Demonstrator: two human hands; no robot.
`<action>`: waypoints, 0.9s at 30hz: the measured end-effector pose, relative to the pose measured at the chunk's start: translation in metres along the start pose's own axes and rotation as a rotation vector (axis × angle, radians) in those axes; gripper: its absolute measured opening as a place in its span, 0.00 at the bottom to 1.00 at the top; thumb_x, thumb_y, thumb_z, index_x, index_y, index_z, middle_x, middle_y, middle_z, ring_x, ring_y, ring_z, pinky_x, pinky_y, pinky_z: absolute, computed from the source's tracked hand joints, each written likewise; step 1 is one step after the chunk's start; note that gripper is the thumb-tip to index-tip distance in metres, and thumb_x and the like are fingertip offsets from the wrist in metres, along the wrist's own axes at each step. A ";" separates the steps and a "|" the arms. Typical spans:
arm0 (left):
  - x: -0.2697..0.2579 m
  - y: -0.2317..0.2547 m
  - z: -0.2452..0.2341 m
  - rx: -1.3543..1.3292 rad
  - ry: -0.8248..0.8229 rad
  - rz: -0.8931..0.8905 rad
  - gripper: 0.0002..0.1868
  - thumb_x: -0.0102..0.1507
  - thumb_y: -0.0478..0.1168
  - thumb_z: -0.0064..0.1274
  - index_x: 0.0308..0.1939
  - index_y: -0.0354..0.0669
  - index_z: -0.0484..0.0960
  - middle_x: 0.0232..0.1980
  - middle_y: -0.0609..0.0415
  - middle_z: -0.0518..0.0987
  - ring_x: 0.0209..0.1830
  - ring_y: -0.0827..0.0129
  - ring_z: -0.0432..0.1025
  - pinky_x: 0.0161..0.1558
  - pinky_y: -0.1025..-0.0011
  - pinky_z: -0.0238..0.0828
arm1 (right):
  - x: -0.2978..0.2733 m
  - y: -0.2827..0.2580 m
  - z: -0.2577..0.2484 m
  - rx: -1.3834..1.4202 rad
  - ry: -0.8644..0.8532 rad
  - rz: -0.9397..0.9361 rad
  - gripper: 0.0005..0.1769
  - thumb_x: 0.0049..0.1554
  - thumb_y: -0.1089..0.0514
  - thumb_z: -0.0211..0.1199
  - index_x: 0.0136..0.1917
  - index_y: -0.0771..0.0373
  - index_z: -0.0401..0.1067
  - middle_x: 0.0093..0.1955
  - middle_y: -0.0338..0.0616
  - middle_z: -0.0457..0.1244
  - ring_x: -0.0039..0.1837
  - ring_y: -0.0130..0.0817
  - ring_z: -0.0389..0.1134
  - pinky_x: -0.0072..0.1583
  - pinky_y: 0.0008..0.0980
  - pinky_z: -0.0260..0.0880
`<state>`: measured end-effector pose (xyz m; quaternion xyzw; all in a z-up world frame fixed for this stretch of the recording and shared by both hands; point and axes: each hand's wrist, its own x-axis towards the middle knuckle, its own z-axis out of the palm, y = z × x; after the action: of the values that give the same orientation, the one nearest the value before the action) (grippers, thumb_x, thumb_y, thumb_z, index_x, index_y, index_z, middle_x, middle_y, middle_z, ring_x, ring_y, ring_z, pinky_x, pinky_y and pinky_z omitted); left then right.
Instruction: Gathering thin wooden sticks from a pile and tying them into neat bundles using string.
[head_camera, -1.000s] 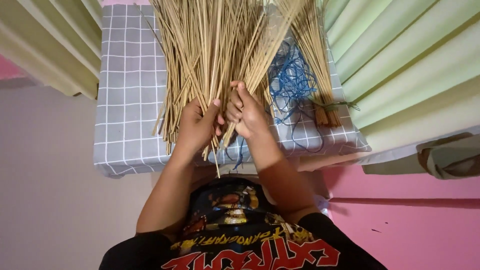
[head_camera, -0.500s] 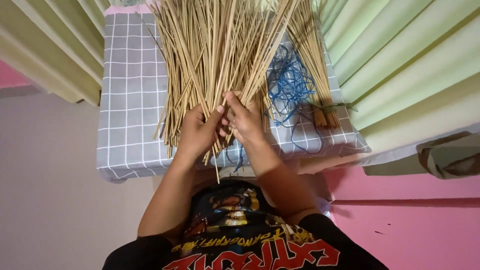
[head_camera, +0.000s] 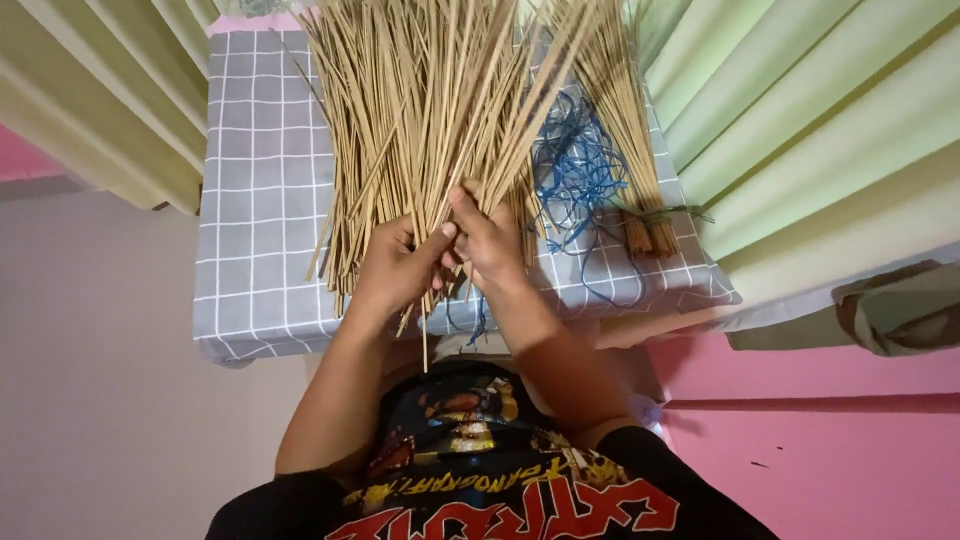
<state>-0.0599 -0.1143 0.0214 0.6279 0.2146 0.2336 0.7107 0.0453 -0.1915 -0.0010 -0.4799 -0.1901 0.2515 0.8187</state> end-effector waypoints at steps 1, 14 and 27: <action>-0.001 0.002 0.000 -0.005 -0.013 0.010 0.11 0.67 0.34 0.56 0.30 0.32 0.77 0.21 0.42 0.77 0.10 0.66 0.72 0.14 0.73 0.69 | 0.003 0.007 -0.005 0.031 0.003 0.032 0.14 0.63 0.51 0.64 0.48 0.65 0.71 0.22 0.43 0.56 0.17 0.23 0.48 0.21 0.27 0.59; -0.002 0.002 -0.004 0.058 0.050 0.052 0.14 0.68 0.39 0.58 0.31 0.33 0.78 0.21 0.45 0.78 0.14 0.68 0.73 0.18 0.75 0.67 | 0.006 0.015 -0.007 0.041 0.073 0.046 0.15 0.59 0.51 0.70 0.46 0.66 0.74 0.18 0.45 0.55 0.16 0.27 0.49 0.22 0.29 0.60; -0.006 0.011 -0.012 0.038 0.160 0.101 0.17 0.65 0.38 0.63 0.22 0.40 0.77 0.14 0.50 0.72 0.13 0.73 0.67 0.22 0.77 0.62 | 0.014 0.015 -0.021 0.015 0.005 0.008 0.16 0.69 0.50 0.54 0.51 0.66 0.72 0.24 0.32 0.54 0.20 0.19 0.51 0.24 0.22 0.53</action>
<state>-0.0722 -0.1070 0.0311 0.6305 0.2433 0.3144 0.6666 0.0645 -0.1918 -0.0230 -0.4750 -0.1840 0.2552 0.8218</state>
